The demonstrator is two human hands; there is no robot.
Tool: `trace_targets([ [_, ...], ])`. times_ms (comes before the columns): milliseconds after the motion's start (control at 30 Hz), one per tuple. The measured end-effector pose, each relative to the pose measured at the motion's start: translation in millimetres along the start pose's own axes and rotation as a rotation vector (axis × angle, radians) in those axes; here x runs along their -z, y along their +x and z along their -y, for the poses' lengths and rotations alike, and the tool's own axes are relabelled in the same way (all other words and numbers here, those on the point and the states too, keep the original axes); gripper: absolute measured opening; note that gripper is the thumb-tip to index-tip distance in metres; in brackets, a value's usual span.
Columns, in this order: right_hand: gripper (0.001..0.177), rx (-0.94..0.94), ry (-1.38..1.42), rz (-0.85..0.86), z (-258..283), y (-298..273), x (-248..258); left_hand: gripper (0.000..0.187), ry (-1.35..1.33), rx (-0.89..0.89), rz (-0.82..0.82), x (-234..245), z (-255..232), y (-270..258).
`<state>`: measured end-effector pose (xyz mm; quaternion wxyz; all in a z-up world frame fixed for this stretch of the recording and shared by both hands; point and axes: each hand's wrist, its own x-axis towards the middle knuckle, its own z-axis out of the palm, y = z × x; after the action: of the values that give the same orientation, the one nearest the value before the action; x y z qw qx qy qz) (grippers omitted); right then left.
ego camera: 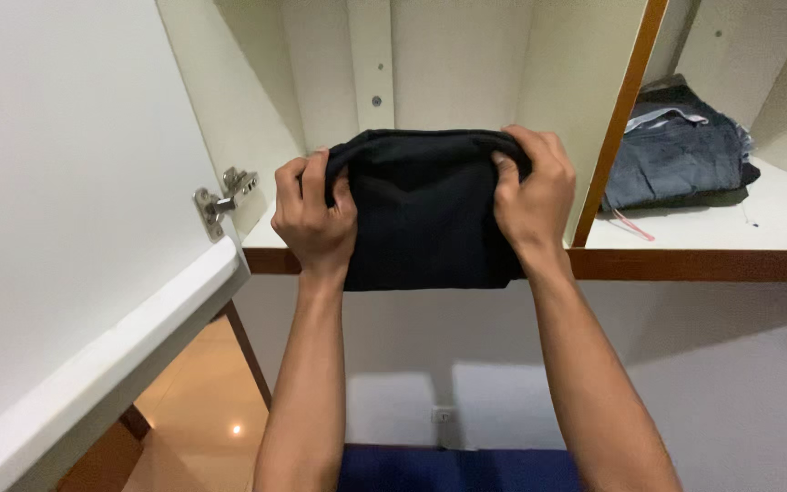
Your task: The person folds a black shirt on a bed and places it onto a closet shelf.
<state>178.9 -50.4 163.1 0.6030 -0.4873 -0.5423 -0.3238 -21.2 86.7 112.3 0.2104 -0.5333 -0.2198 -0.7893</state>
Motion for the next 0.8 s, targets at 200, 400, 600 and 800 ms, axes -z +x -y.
trace_targets([
  [200, 0.023, -0.080, -0.241, 0.074, -24, 22, -39, 0.023, 0.143, 0.037, 0.183, -39, 18, 8],
  [400, 0.026, -0.174, -0.531, 0.339, -57, 26, -74, 0.022, 0.242, 0.208, 0.587, -57, 28, 12],
  [600, 0.035, -0.438, -0.664, 0.691, -70, 29, -86, 0.035, 0.365, 0.507, 1.067, -68, 34, 15],
  [800, 0.057, -0.453, -0.731, 0.767, -69, 29, -92, 0.063, 0.356, 0.570, 1.057, -66, 36, 20],
])
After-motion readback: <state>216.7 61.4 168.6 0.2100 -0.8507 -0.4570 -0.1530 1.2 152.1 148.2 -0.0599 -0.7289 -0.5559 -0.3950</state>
